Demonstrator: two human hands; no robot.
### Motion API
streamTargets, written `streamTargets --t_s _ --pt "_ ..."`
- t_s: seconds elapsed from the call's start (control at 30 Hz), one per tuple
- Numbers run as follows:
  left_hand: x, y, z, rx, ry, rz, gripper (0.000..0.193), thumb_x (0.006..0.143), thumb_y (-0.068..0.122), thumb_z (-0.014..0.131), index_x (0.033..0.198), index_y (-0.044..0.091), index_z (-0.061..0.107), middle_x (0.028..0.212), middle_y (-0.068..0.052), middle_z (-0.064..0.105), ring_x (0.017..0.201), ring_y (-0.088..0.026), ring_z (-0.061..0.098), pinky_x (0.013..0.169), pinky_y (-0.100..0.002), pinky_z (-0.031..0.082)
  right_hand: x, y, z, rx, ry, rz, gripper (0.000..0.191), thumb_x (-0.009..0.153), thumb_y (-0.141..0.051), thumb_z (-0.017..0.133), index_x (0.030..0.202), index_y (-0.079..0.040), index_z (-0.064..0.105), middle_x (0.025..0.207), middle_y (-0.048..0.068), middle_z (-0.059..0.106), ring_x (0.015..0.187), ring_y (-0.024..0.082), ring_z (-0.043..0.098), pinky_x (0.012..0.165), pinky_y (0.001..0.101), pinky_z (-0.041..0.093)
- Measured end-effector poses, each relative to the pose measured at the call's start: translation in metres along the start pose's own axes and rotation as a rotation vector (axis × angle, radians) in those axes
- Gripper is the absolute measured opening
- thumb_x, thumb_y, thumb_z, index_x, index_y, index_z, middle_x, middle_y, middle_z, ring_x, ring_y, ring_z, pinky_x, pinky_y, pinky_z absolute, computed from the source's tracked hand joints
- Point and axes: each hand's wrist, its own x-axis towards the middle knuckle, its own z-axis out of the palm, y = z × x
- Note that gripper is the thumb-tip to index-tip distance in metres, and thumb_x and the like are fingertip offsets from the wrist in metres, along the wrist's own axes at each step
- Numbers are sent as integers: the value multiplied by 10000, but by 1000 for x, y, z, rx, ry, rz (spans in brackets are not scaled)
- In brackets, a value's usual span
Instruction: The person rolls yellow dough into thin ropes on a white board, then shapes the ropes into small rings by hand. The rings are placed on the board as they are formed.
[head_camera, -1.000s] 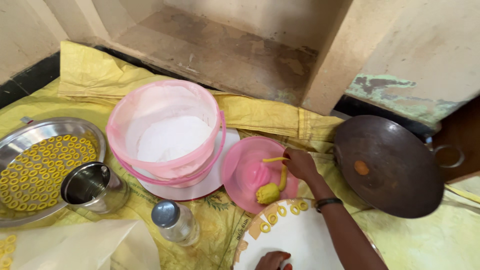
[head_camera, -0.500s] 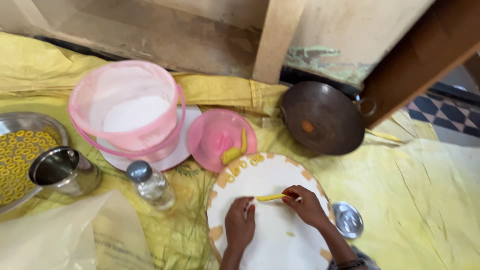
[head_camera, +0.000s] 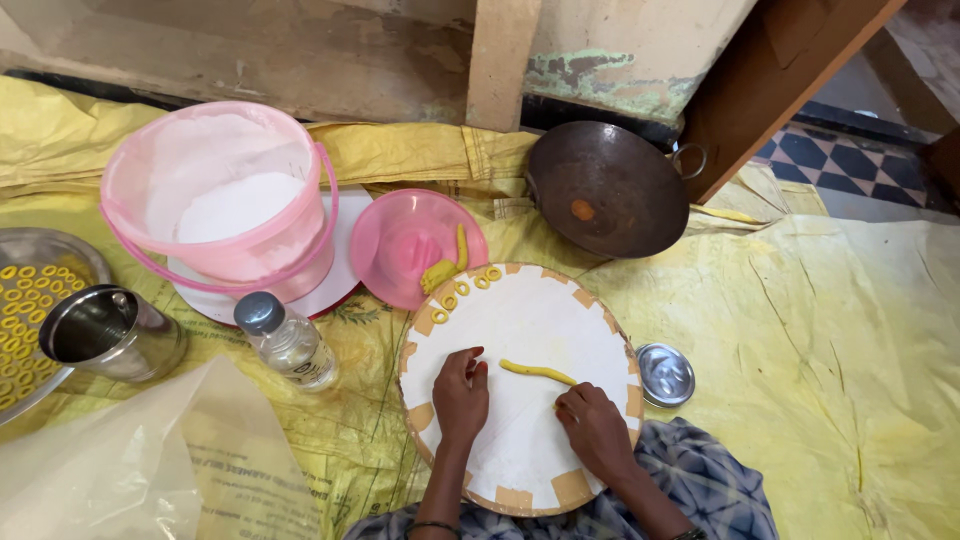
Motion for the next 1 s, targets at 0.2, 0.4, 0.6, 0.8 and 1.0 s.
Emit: streamTargets --t_s 0.2,0.4,0.6,0.8,1.0 --pt "2 -2 1 -68 10 -18 233 898 82 674 1124 55 725 1070 -85 755 898 -214 729 792 -335 578 26 -20 9 39 120 -98 111 837 -109 740 932 -53 725 963 86 662 911 307 632 783 423 505" --pt "4 -6 2 -68 14 -73 226 909 97 675 1125 60 733 1062 -80 761 862 -211 737 774 -330 576 56 -39 17 119 133 -52 103 842 -112 752 943 -92 762 976 52 696 917 271 665 801 381 524" --pt "2 -14 5 -115 42 -62 224 905 90 671 1118 48 727 1086 -71 763 877 -201 735 774 -327 585 51 -44 22 187 116 20 352 884 -154 664 1232 -106 677 1272 93 668 1199 266 630 1048 379 473" --pt "1 -23 5 -112 78 -83 228 907 101 677 1123 64 739 1053 -67 768 873 -191 727 780 -320 579 86 -74 34 -294 -46 -32 705 1038 -466 375 1589 -52 226 1688 126 174 1548 243 169 1189 575 69" --pt "3 -24 6 -8 40 -216 245 888 147 701 1124 111 753 973 -57 772 817 -187 727 744 -325 560 172 -75 4 -287 62 138 745 1035 -524 305 1595 -48 183 1688 124 124 1550 265 116 1173 614 25"
